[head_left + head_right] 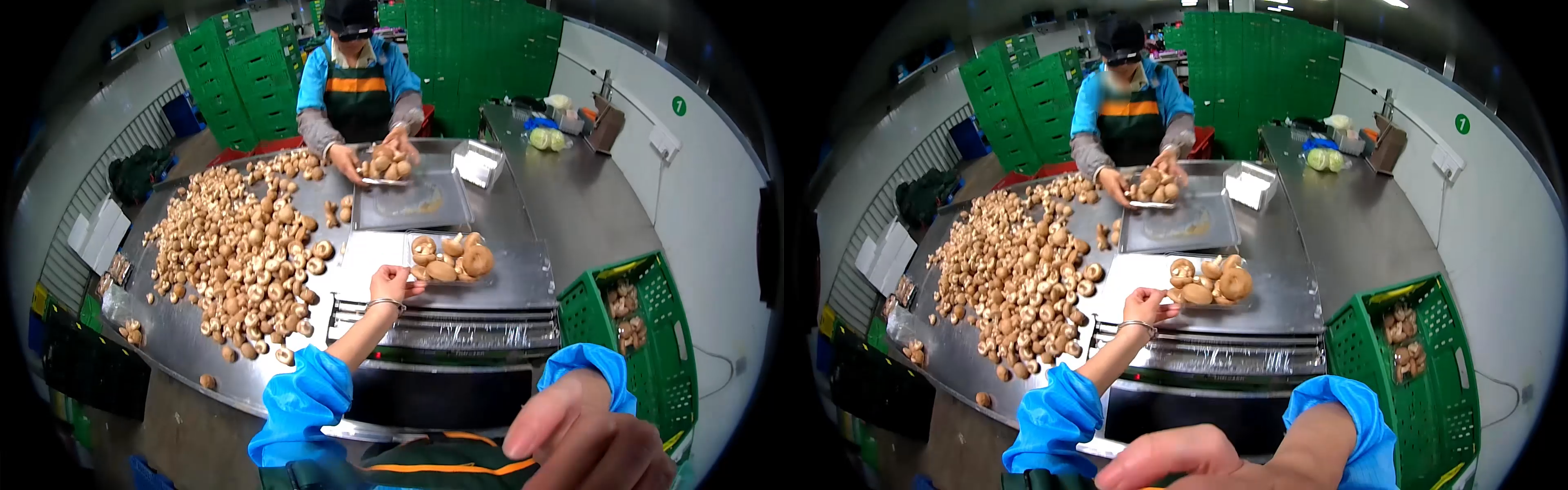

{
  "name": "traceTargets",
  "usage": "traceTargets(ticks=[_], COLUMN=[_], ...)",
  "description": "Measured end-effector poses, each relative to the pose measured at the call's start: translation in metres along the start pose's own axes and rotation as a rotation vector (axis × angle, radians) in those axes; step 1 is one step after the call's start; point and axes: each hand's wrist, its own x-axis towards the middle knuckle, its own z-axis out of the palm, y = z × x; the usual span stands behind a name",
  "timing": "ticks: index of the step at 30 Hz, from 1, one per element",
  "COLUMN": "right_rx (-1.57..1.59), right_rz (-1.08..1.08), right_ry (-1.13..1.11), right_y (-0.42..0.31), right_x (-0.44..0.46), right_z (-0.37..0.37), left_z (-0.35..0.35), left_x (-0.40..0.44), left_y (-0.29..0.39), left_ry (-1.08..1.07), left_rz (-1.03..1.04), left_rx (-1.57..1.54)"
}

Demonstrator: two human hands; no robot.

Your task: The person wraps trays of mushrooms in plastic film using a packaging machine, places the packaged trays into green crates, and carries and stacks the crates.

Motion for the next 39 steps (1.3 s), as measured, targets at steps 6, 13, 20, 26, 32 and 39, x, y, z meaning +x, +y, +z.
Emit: traceTargets(ticks=[6,13,20,26,32,39], right_rx=[-0.505,-1.967,-1.412,0.761,0.259,-0.735], right_rz=[0.316,1.206,1.238,1.342,0.627,1.412], right_ry=[0.017,-0.376,-0.004,1.095,1.012,-0.036], right_y=[-0.031,0.021,0.049,-0.046,0.078,0.235], right_x=[-0.04,-0.214,-0.252,-0.21,-0.081,-0.173], right_z=[0.002,-0.166,-0.186,-0.159,-0.224,-0.28], left_z=[-0.027,-0.094,-0.084,-0.134,-0.009,0.006], left_x=[-0.048,-0.104,-0.06,-0.131,-0.017,0.115], left_y=[-0.007,0.0,0.003,0.03,0.122,0.012], left_ry=[-0.164,0.132,-0.157,-0.621,-0.523,-0.724], left_rz=[-0.166,0.759,0.39,-0.884,0.311,0.426], left_rx=[0.094,1.701,1.209,-0.701,-0.54,1.008])
